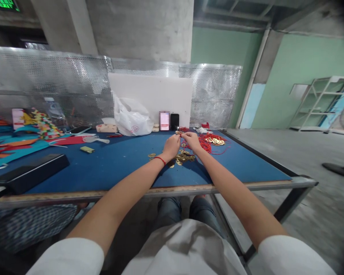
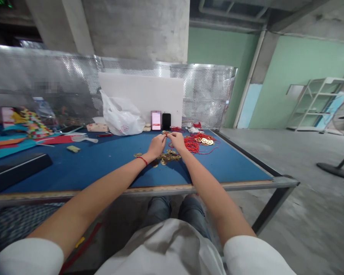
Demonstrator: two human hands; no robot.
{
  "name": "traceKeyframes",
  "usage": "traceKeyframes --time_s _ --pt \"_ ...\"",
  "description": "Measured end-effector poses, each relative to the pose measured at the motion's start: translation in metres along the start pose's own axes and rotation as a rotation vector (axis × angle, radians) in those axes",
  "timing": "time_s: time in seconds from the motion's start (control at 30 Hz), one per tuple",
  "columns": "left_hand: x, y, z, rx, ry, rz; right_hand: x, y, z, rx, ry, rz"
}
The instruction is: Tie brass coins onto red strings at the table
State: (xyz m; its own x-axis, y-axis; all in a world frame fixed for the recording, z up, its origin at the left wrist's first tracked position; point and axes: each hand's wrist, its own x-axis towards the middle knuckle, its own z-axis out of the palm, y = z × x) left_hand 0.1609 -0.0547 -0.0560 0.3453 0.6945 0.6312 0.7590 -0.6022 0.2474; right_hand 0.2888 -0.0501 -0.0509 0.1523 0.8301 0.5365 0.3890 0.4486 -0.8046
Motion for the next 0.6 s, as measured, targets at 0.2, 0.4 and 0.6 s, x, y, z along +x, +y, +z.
traceKeyframes --time_s 0.2,0.4,0.6 --pt "-0.005 0.005 -0.003 0.197 -0.091 0.053 0.001 0.002 -0.003 -0.053 -0.017 -0.046" --pt "-0.01 0.012 -0.006 0.286 -0.154 0.106 -0.002 -0.001 -0.012 -0.088 -0.051 -0.043" --pt "-0.008 0.013 -0.012 0.174 -0.06 0.143 -0.002 -0.004 -0.017 -0.091 -0.066 -0.022"
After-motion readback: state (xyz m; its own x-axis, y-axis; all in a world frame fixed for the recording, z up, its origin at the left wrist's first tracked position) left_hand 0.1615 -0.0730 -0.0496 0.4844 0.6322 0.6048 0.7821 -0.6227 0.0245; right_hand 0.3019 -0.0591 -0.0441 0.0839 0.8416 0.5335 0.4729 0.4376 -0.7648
